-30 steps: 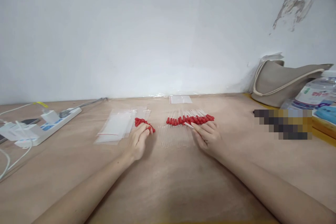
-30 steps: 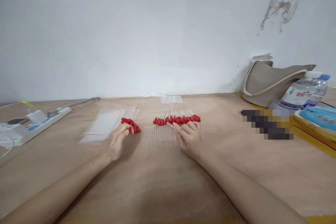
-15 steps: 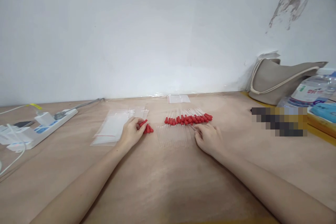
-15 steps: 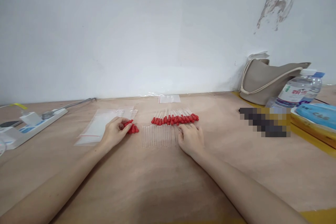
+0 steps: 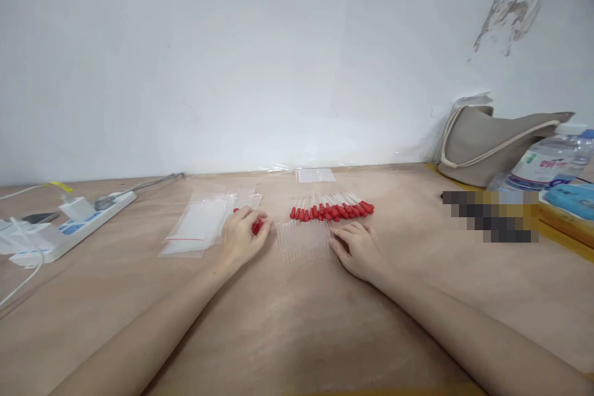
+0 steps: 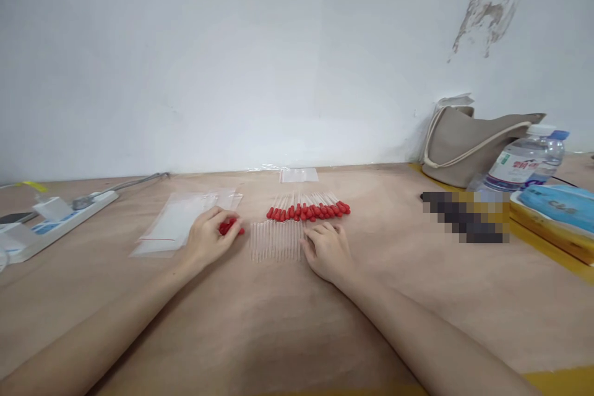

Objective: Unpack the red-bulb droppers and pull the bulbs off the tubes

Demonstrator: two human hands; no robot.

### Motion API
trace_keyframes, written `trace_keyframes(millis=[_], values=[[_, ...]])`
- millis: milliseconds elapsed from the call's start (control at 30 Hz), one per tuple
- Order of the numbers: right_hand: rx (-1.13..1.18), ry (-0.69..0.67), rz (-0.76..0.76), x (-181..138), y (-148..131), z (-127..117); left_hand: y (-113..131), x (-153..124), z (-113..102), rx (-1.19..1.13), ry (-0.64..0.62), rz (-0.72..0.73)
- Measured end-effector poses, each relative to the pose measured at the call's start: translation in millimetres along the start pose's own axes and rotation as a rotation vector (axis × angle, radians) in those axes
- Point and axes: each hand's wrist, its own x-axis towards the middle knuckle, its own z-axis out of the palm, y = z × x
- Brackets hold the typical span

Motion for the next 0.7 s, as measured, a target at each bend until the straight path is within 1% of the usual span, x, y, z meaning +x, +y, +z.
trace_keyframes(millis=[67, 133, 233, 333, 400, 467, 600, 700], values=[[0.037, -0.006, 0.007, 0.9, 1.5, 1.5, 17.7, 5.4, 6.1, -0.008, -0.066, 0.100], [0.073, -0.001, 0.042, 2.7, 4.7, 4.1, 37.6, 16.1, 18.1, -0.010, -0.133, 0.175], [0.133, 0.003, 0.098, 6.6, 11.1, 8.5, 66.2, 38.6, 42.3, 0.016, -0.207, 0.209], [0.191, -0.002, 0.127, 10.7, 15.4, 10.9, 85.3, 57.9, 62.5, 0.009, -0.264, 0.224], [0.215, 0.007, 0.146, 12.5, 15.8, 11.0, 90.4, 64.6, 69.5, -0.018, -0.301, 0.250], [0.236, 0.015, 0.157, 13.4, 14.6, 10.2, 90.6, 66.2, 72.0, -0.051, -0.323, 0.272], [0.281, 0.009, 0.158, 13.7, 11.8, 9.0, 87.7, 63.8, 72.5, -0.111, -0.318, 0.277], [0.305, 0.050, 0.181, 14.2, 12.0, 10.6, 88.9, 65.0, 75.3, -0.165, -0.311, 0.246]])
